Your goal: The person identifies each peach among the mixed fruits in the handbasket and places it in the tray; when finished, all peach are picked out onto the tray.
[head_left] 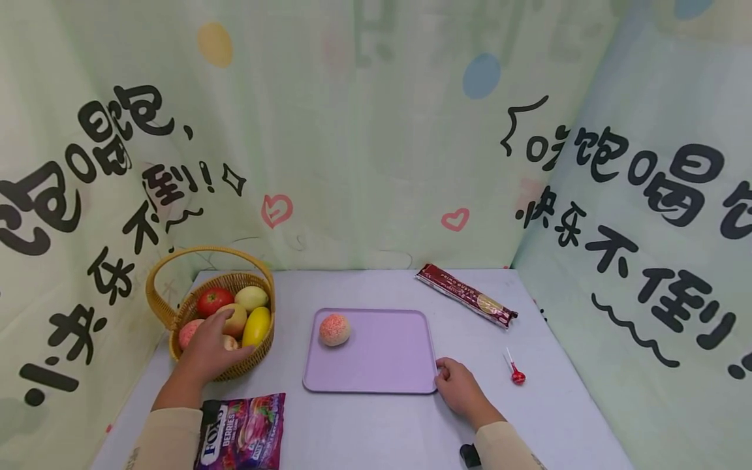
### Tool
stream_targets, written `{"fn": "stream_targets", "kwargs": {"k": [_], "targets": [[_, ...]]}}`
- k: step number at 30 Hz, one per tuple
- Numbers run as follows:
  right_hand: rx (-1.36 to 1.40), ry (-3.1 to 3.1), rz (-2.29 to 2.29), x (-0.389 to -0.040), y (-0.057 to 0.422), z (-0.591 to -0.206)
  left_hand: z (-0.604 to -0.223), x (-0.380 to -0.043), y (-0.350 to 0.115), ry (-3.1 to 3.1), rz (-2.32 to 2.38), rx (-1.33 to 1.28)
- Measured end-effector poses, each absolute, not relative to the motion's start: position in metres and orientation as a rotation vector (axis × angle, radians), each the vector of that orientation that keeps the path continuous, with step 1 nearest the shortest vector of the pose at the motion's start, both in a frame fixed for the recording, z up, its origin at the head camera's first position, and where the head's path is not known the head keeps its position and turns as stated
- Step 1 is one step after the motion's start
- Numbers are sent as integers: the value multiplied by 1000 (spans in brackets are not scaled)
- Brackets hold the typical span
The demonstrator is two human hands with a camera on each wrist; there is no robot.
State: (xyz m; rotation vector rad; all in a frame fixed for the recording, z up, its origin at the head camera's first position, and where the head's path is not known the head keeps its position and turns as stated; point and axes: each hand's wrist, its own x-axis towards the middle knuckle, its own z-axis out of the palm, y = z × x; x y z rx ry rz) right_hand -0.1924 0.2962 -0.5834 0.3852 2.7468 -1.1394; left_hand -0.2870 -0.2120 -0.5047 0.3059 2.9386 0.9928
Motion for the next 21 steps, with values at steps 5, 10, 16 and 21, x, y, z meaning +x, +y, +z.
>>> {"fn": "stream_targets", "kwargs": {"k": [5, 10, 16, 21], "targets": [[380, 2753, -1151, -193, 297, -586, -506, -287, -214, 2941, 935, 275], [366, 2758, -1155, -193, 298, -590, -509, -287, -215, 2960, 881, 267], [367, 2754, -1161, -193, 298, -590, -512, -288, -217, 2941, 860, 246], [372, 2747, -1161, -192, 297, -588, -513, -288, -219, 2934, 869, 258]]}}
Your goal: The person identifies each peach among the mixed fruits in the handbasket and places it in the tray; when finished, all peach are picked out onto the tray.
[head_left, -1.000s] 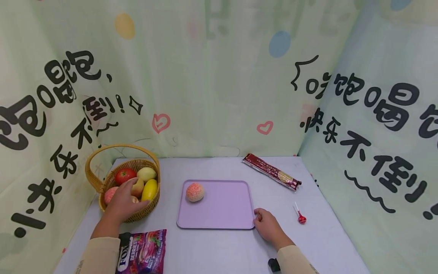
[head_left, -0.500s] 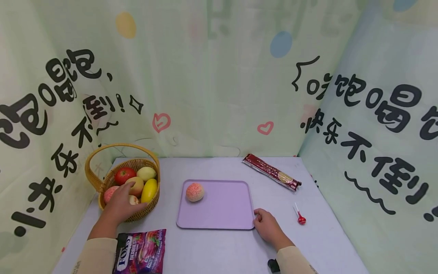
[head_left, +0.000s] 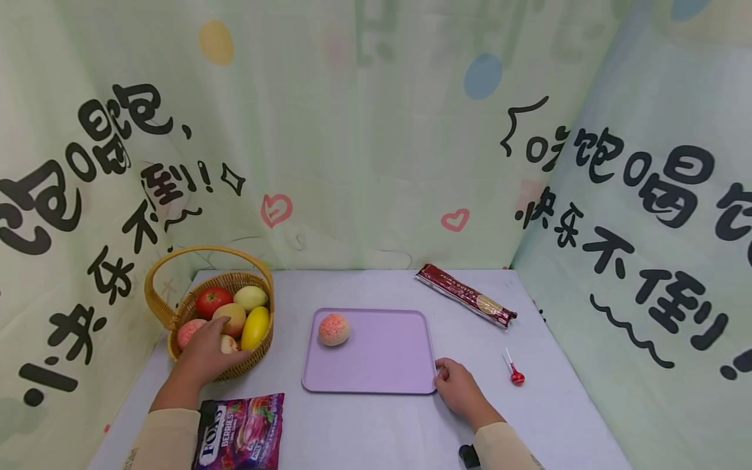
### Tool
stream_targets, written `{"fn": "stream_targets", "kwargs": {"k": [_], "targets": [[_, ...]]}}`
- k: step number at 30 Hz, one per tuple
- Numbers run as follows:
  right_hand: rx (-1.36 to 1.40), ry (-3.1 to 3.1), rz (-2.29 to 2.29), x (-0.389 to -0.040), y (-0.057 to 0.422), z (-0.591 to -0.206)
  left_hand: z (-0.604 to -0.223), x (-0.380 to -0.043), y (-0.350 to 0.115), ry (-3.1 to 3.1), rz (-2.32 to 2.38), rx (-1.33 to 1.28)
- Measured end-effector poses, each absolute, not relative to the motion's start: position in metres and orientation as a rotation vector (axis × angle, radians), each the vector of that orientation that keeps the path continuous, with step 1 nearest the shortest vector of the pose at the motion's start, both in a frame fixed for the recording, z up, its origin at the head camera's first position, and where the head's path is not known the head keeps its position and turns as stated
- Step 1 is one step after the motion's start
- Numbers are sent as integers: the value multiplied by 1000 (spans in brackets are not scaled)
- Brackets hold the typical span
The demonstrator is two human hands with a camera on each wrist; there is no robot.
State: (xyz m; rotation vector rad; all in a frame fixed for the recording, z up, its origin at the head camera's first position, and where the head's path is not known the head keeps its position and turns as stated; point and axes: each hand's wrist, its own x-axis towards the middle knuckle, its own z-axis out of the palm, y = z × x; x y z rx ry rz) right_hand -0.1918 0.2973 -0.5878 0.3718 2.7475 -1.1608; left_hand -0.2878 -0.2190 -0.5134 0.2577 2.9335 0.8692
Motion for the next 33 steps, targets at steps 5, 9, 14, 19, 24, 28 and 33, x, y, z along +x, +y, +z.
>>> {"fn": "stream_targets", "kwargs": {"k": [5, 9, 14, 19, 24, 28, 33], "targets": [[383, 2734, -1162, -191, 297, -585, -513, -286, -220, 2926, 883, 259], [386, 2732, -1157, -191, 296, -585, -513, -286, -222, 2922, 892, 244], [386, 2737, -1157, -190, 296, -585, -515, -287, -226, 2923, 881, 246], [385, 2745, -1149, -189, 296, -585, -515, -287, -228, 2895, 877, 197], [393, 2735, -1156, -189, 296, -584, -515, -287, -231, 2884, 867, 157], [402, 2731, -1155, -190, 296, -585, -516, -288, -234, 2876, 851, 140], [401, 2737, -1155, -190, 296, -586, -517, -291, -233, 2857, 852, 108]]}}
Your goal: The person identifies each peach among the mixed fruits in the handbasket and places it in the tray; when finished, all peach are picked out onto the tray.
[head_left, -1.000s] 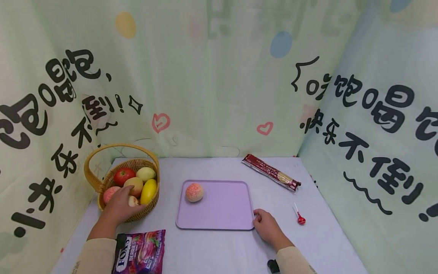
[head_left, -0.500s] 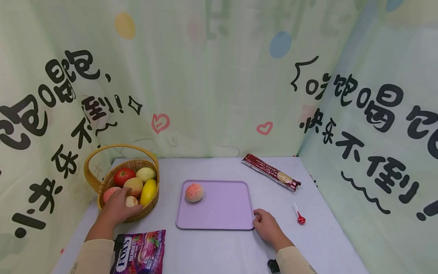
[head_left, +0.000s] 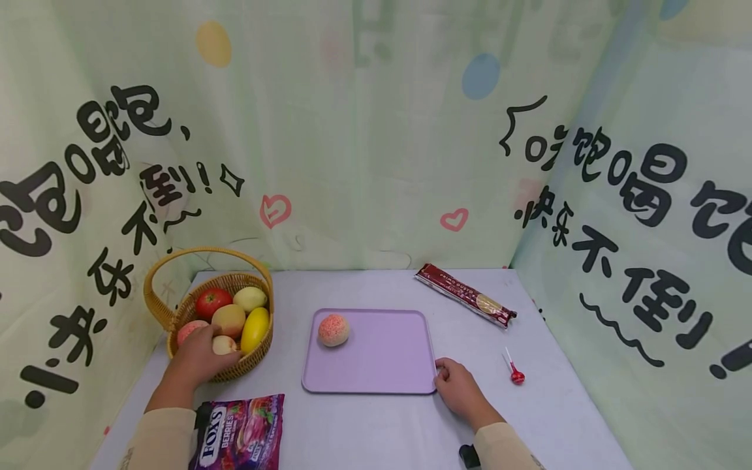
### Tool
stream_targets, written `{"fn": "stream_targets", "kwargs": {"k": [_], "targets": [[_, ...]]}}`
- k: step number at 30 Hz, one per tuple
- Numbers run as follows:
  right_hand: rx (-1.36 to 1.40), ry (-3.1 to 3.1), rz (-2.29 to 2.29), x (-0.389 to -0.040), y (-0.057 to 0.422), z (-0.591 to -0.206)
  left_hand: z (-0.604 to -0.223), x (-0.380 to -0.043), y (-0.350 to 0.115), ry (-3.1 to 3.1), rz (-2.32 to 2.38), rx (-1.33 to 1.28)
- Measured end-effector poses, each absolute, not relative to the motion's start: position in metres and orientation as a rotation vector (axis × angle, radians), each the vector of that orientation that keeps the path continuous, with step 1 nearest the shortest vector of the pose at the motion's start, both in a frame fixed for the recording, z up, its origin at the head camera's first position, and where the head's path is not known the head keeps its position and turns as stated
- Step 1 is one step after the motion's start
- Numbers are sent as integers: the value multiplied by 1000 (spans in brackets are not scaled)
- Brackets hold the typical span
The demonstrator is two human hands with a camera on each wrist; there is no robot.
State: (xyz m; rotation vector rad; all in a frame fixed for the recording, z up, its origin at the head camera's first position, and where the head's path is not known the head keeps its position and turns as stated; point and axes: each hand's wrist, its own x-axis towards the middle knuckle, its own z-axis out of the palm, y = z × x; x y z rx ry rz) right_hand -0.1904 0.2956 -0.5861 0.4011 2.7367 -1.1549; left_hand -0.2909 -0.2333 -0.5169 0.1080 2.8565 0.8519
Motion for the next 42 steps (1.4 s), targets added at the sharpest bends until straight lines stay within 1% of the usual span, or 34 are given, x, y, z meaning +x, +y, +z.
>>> {"fn": "stream_targets", "kwargs": {"k": [23, 32, 42], "targets": [[382, 2738, -1161, -188, 296, -584, -516, -306, -226, 2817, 803, 8], [376, 2752, -1171, -188, 295, -584, -515, -304, -222, 2797, 802, -58], [386, 2753, -1171, -191, 296, -587, -516, -302, -224, 2803, 829, -75]]}}
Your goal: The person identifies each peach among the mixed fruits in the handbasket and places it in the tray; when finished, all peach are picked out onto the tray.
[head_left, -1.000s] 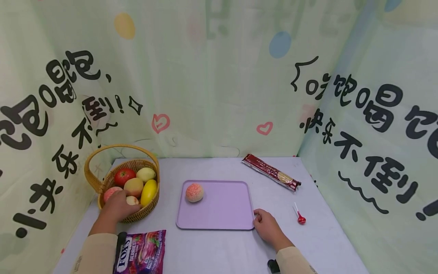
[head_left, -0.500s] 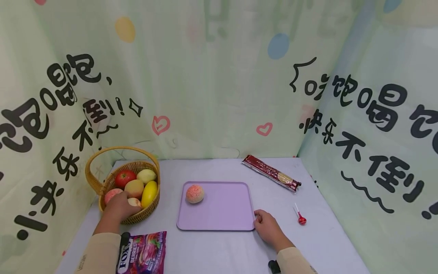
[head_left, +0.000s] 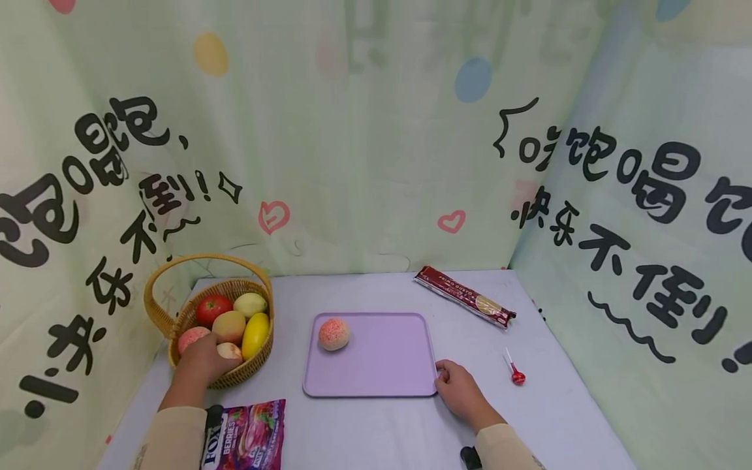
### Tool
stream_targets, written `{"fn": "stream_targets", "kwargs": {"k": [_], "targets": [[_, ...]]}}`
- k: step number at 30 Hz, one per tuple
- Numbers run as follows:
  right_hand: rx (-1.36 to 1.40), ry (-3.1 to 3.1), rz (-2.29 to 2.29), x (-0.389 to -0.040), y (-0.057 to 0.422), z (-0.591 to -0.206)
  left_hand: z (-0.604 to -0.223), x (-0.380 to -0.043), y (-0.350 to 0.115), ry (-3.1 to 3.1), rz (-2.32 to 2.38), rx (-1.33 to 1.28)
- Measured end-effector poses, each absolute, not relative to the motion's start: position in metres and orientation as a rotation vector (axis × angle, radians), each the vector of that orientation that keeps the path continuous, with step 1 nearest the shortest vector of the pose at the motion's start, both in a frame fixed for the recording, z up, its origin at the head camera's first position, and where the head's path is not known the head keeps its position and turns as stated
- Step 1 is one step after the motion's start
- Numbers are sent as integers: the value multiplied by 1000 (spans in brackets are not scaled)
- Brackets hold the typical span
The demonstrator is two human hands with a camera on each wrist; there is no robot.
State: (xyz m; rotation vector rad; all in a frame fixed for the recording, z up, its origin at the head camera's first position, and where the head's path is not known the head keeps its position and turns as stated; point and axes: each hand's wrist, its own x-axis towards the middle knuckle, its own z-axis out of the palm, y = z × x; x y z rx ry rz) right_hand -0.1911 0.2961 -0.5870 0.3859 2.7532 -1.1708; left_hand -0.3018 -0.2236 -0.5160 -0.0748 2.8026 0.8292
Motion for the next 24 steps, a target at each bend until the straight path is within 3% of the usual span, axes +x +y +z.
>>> {"fn": "stream_targets", "kwargs": {"k": [24], "targets": [[386, 2761, -1163, -190, 296, -586, -514, -296, -233, 2902, 859, 16]]}}
